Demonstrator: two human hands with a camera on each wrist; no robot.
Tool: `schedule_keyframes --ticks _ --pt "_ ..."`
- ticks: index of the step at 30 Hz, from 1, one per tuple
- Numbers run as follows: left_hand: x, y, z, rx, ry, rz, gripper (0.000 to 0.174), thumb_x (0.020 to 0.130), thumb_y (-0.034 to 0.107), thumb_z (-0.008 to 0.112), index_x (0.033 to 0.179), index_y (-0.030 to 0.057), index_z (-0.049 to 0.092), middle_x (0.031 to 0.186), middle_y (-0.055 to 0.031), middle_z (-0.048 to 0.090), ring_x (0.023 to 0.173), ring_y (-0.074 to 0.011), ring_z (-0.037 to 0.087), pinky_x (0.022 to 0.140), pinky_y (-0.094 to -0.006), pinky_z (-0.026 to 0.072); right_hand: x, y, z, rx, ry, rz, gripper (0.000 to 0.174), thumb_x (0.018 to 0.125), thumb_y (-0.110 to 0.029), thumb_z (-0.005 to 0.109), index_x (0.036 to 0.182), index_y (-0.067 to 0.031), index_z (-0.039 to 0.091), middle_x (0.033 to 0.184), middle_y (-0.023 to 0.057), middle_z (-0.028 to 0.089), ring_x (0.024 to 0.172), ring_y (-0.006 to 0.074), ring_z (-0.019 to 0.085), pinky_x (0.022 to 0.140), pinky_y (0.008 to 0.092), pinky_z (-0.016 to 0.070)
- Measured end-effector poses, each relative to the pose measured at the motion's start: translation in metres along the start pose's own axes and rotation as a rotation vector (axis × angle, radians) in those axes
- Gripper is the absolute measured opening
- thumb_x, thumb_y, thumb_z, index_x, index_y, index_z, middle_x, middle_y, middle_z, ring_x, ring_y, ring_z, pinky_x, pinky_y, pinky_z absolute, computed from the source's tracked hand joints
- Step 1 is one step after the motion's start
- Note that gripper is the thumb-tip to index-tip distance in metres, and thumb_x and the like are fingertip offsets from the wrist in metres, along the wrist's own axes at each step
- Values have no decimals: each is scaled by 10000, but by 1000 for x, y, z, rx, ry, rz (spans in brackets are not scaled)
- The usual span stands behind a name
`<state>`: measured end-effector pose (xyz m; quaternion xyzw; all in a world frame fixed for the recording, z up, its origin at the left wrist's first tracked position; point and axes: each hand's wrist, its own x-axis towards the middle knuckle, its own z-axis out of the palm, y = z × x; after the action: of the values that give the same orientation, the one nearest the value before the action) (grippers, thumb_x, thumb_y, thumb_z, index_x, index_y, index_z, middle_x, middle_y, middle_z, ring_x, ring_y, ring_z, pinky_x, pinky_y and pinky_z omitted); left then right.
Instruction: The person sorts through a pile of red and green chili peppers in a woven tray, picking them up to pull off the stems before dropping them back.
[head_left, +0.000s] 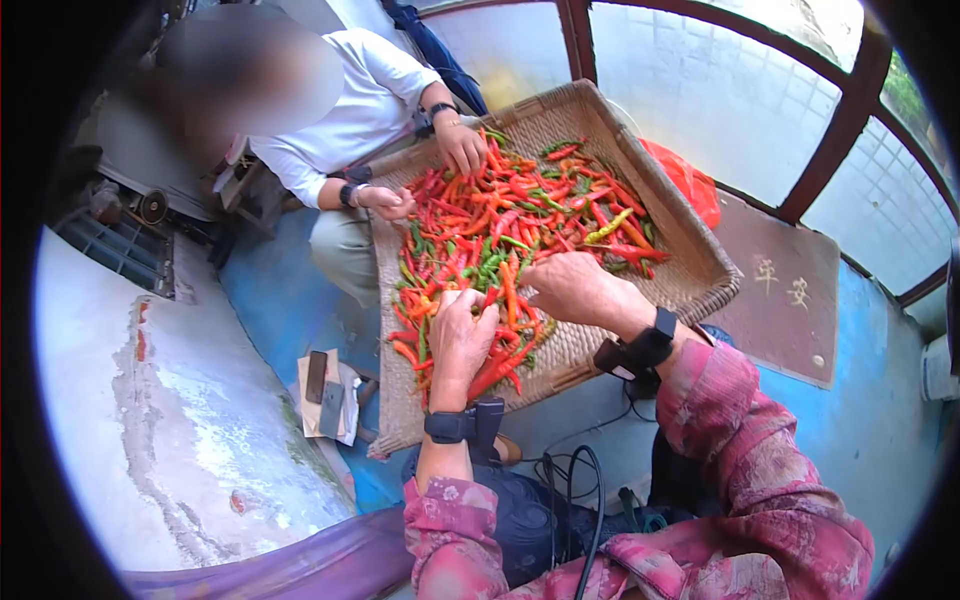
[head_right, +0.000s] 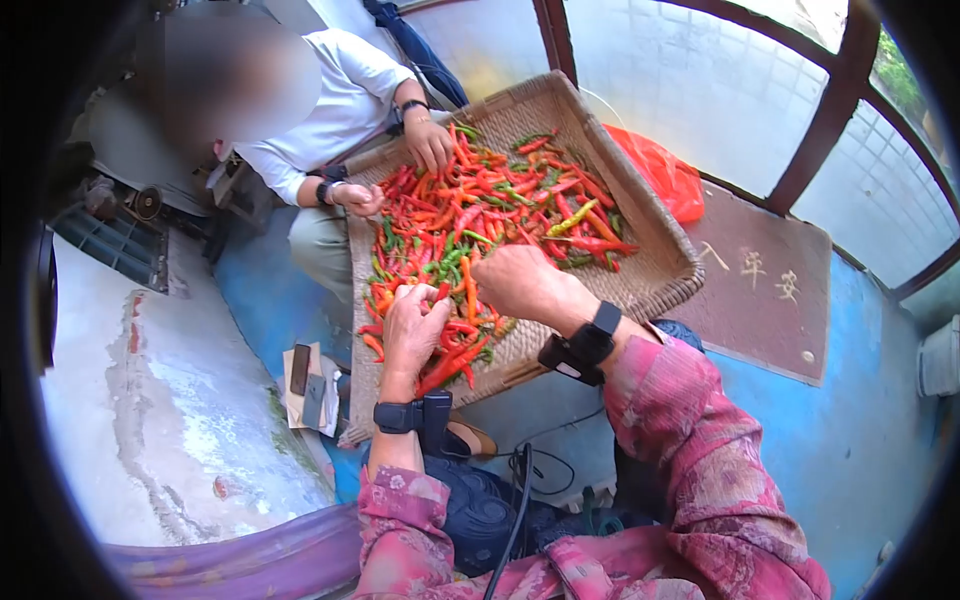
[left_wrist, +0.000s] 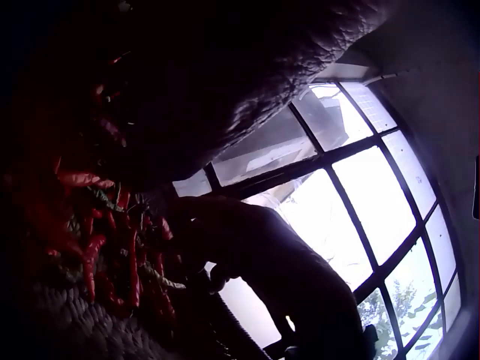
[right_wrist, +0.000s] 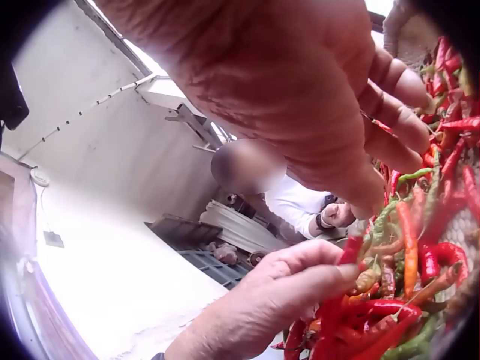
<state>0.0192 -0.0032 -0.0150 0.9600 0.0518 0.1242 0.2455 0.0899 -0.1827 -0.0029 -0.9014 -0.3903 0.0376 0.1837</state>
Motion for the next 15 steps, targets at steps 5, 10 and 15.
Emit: schedule_keyframes --ticks 5,10,15 --pt "6 3 -7 -613 143 -59 223 842 208 628 936 7 635 832 -22 585 736 -139 562 677 -278 464 2 -20 12 442 171 -205 335 815 -268 626 1011 1 592 822 191 611 797 351 610 694 429 476" --pt "4 13 -10 -1146 86 -156 154 886 171 603 935 25 603 763 38 561 652 -34 497 590 -195 436 12 -32 21 838 164 -174 338 868 -308 585 822 25 547 603 170 536 590 326 570 543 403 435" --pt "13 -6 3 -1132 132 -286 279 922 265 533 1048 19 575 814 -24 589 637 -63 536 555 -209 463 13 -2 9 321 342 33 255 855 -257 558 764 -19 577 655 170 599 647 358 608 573 438 481"
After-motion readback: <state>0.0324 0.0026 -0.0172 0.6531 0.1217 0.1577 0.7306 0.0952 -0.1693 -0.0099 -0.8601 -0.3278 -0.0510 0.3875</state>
